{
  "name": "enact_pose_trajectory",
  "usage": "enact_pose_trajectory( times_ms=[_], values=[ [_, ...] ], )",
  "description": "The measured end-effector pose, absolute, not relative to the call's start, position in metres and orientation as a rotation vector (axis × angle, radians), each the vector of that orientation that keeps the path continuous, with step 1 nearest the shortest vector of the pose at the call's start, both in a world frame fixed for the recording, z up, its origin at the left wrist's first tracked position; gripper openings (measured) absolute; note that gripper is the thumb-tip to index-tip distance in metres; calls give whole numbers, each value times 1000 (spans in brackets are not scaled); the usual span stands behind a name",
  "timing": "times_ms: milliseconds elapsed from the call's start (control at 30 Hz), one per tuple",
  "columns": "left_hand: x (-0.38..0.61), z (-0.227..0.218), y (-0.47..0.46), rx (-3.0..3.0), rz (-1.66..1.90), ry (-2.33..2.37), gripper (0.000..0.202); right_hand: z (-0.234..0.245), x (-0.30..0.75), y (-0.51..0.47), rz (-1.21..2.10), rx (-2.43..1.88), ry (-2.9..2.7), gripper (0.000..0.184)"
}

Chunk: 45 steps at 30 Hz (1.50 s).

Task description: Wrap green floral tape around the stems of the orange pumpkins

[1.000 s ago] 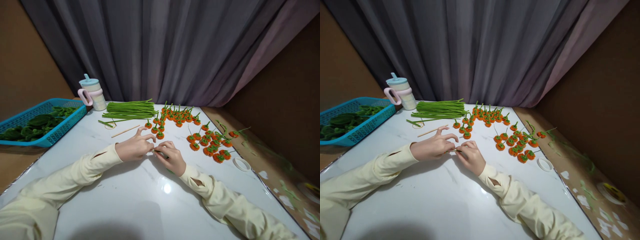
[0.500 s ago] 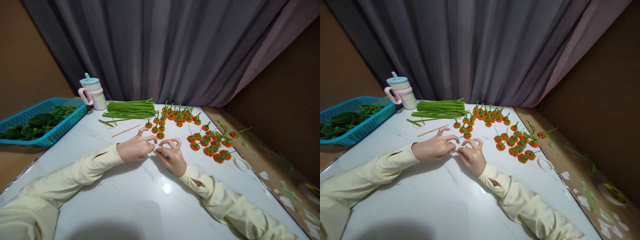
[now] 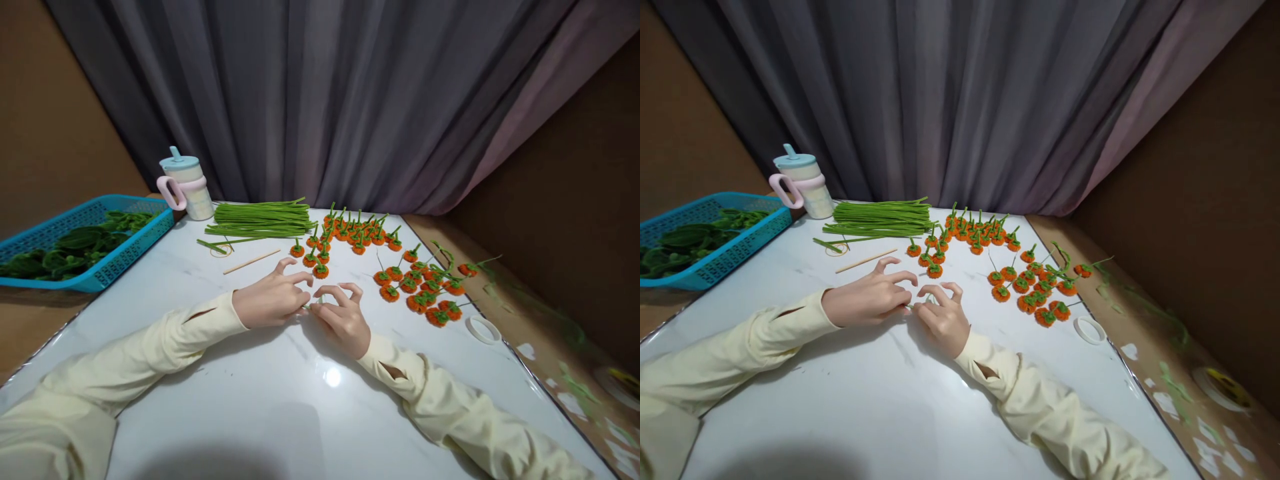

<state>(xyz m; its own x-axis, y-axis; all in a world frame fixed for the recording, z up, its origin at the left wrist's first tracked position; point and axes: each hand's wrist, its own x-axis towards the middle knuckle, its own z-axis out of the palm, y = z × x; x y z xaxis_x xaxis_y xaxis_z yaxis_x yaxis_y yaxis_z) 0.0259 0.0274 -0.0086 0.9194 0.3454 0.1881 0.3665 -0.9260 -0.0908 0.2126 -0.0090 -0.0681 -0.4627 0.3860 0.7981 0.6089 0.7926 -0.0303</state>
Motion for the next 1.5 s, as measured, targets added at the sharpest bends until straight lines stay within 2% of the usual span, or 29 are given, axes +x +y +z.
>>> enact_pose_trajectory(
  times_ms=[100,400,833,967,1500],
  values=[
    [27,-10,24,-2856,-233,-485,9,-68,211,-9,-347,-792,-2096,15],
    [28,-10,21,-2688,-217,-351,21,-68,209,-11,-419,-812,-2085,12],
    [24,-6,27,-2861,-118,-337,9,-71,213,-13,-400,-663,-2091,18],
    [25,-9,28,-2846,-173,-370,19,-70,214,-12,-370,-675,-2144,20],
    [27,-13,26,-2751,-168,-336,16,-73,212,-5,-278,-752,-2174,13]
  ],
)
